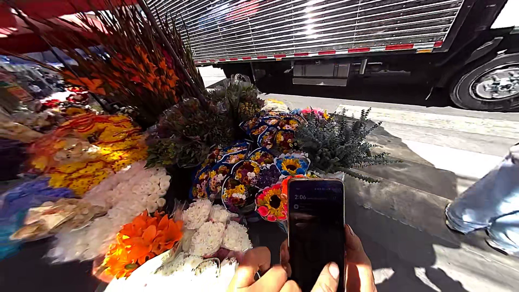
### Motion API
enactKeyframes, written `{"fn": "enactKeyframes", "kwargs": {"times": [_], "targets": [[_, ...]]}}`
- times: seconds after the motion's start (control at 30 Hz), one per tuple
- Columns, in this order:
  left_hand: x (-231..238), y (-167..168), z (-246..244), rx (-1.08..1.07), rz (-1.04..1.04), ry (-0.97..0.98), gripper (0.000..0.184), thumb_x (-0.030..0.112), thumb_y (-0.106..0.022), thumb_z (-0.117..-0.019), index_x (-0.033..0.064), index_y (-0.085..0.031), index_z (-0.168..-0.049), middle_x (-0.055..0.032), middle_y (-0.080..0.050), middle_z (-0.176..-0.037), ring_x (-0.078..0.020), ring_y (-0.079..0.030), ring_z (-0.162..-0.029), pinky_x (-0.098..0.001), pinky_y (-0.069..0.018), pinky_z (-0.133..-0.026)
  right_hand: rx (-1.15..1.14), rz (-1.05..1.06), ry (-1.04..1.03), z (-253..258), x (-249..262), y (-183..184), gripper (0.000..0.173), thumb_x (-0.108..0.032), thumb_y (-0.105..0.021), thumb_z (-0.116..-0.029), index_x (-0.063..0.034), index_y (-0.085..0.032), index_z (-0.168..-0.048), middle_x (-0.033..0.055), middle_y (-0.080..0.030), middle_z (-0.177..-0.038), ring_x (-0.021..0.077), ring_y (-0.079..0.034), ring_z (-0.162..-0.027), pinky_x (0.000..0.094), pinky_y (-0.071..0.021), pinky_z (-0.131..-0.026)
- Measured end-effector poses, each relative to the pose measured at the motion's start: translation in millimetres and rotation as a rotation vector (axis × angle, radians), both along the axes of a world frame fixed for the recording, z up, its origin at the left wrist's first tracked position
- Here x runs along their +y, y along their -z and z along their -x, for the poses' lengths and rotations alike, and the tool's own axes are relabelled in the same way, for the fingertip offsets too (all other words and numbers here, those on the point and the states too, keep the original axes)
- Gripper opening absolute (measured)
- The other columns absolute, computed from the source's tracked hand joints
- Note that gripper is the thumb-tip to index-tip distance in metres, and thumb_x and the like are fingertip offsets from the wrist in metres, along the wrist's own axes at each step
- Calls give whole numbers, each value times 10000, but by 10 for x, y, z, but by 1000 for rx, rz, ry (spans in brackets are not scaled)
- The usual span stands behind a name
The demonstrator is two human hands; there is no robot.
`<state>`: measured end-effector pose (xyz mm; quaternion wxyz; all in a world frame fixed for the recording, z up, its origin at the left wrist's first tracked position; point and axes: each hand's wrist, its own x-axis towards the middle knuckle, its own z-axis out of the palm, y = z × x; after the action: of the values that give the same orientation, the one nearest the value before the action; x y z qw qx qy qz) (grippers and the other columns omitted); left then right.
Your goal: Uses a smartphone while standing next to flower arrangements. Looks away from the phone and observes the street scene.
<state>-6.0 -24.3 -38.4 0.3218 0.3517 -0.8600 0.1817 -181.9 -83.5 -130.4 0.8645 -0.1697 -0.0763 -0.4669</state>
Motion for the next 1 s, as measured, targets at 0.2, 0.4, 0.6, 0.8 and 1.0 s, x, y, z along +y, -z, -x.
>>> {"fn": "enactKeyframes", "kwargs": {"times": [0.2, 0.4, 0.6, 0.8, 1.0], "targets": [[-134, 41, -138, -47, -41, -247, 767, 694, -351, -1010, 92, -661, -1370, -38, -521, -560, -219, -414, -518, -415, -378, -769, -45, 72, -12, -37, 7, -54, 520, -529, -552, -983, -117, -724, -1250, 141, -726, -1204, 244, -693, -1139, 451, -553, -993], [-42, 33, 153, -90, -75, 6, 664, 675, -399, -1010, 174, -723, -1301, -27, -480, -578, -220, -437, -561, -382, -390, -812, -130, 114, 49, -90, -10, 341, 438, -415, -456, -1075, -102, -653, -1310, 103, -698, -1264, 173, -654, -1212, 397, -526, -1044], [78, 60, 42, 81, -90, 180, 691, 680, -469, -977, 89, -750, -1199, -46, -463, -587, -215, -431, -607, -368, -368, -834, 85, 38, 125, 25, 159, -48, 419, -480, -603, -978, -160, -740, -1212, 67, -751, -1163, 155, -706, -1112, 371, -566, -989], [22, 57, -180, 8, -39, -7, 704, 685, -408, -997, 124, -695, -1312, -27, -411, -578, -208, -384, -579, -380, -347, -839, -47, 93, 78, 8, 129, 88, 504, -493, -575, -995, -114, -689, -1307, 115, -716, -1250, 220, -678, -1186, 444, -541, -1032], [-27, 57, -272, 42, -8, -59, 691, 669, -394, -1012, 122, -688, -1318, -27, -420, -575, -197, -391, -576, -379, -349, -852, -42, 131, -32, 11, 130, 89, 625, -588, -547, -972, -102, -654, -1349, 208, -680, -1267, 348, -672, -1162, 529, -549, -981]]}}
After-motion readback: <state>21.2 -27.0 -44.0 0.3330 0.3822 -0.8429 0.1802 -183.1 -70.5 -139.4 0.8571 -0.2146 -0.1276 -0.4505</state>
